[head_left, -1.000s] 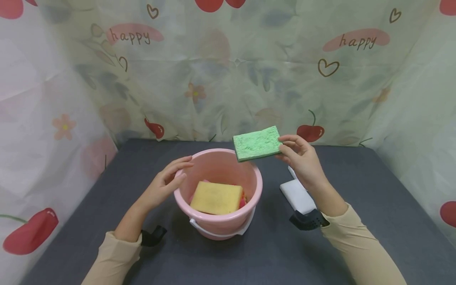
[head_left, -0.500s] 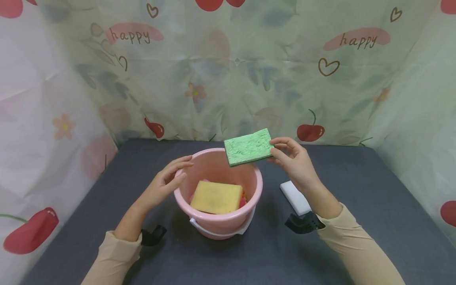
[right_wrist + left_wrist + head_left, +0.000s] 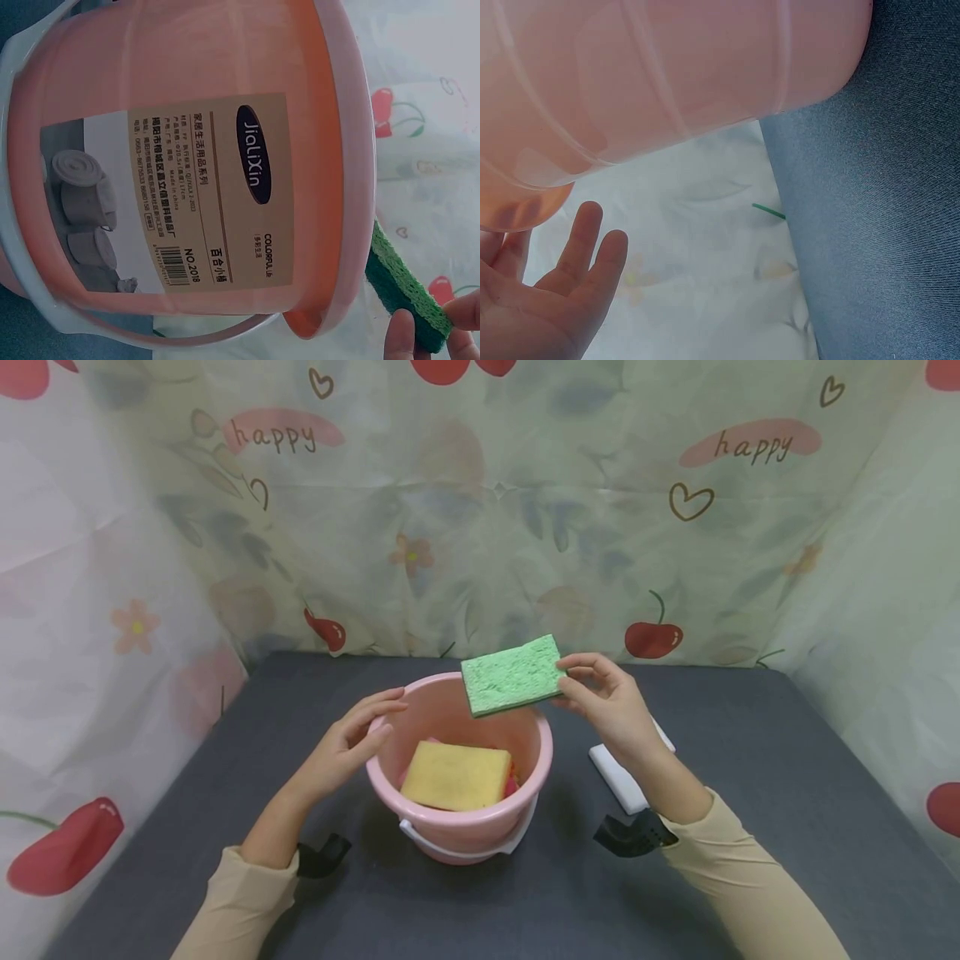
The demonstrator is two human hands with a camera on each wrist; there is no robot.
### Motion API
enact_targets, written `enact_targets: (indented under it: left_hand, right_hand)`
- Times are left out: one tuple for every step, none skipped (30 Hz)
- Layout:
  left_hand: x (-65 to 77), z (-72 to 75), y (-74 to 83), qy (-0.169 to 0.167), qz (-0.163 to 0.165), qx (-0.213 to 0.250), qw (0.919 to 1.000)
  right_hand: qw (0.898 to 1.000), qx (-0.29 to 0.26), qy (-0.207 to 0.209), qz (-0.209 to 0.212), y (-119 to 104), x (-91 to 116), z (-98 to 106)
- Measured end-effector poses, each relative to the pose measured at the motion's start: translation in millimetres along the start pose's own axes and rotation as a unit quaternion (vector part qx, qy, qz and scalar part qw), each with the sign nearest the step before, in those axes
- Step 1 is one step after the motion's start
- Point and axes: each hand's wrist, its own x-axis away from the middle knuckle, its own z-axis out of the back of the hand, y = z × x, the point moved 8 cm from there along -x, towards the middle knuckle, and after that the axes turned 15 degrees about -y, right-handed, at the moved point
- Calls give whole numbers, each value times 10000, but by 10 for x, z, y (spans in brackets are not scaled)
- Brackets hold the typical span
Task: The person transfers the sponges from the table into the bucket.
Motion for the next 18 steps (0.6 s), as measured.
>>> enact_targets:
  left_hand:
    - [1, -1, 1, -8, 12, 2, 10000]
    - [2, -3, 3, -19, 21, 6, 10000]
    - [3, -4, 5, -21, 28, 14, 10000]
    - [4, -7, 7, -33, 41, 20, 10000]
    - [4, -8, 7, -38, 50, 28, 10000]
    - [5, -8, 6, -38, 53, 24, 10000]
    - [6, -7, 8, -34, 50, 17, 10000]
    - [6, -5, 8, -29, 37, 11, 10000]
    - [7, -3, 7, -23, 33, 11, 10000]
    - [7, -2, 7, -19, 26, 15, 10000]
    - [7, -1, 7, -14, 15, 18, 10000]
    - [6, 0, 6, -14, 2, 10, 10000]
    - [6, 0, 7, -12, -17, -3, 10000]
    - [5, -1, 5, -12, -22, -2, 10000]
    - [4, -2, 4, -15, -14, 0, 10000]
    - [3, -3, 2, -16, -6, 0, 10000]
    - [3, -4, 1, -14, 8, -1, 10000]
    - [2, -4, 1, -11, 23, -7, 10000]
  right_hand:
    - [10000, 18, -5, -11, 0, -1, -6]
    - [10000, 34, -9, -19, 0, -3, -12]
    - [10000, 52, -15, -26, 0, -4, -17]
    - [10000, 69, -20, -35, 0, -5, -23]
    - [10000, 78, -29, -40, 1, -6, -29]
    - [9999, 92, -38, -44, 2, -7, -35]
    - [9999, 100, -46, -43, 2, -8, -42]
    - [9999, 105, -52, -44, 2, -8, -48]
    - [9999, 113, -59, -36, 1, -8, -55]
    - [9999, 115, -67, -24, 1, -9, -62]
    - [9999, 118, -74, -14, 0, -10, -70]
    - [9999, 122, -81, -2, 0, -10, -77]
    - [9999, 122, -89, 7, 0, -11, -85]
    - [9999, 123, -105, 19, 2, -12, -94]
    - [9998, 129, -123, 31, 3, -13, -103]
    - [9998, 142, -139, 39, 5, -15, -112]
    - [9997, 165, -149, 40, 7, -15, -120]
    - [9997, 203, -157, 41, 9, -17, -127]
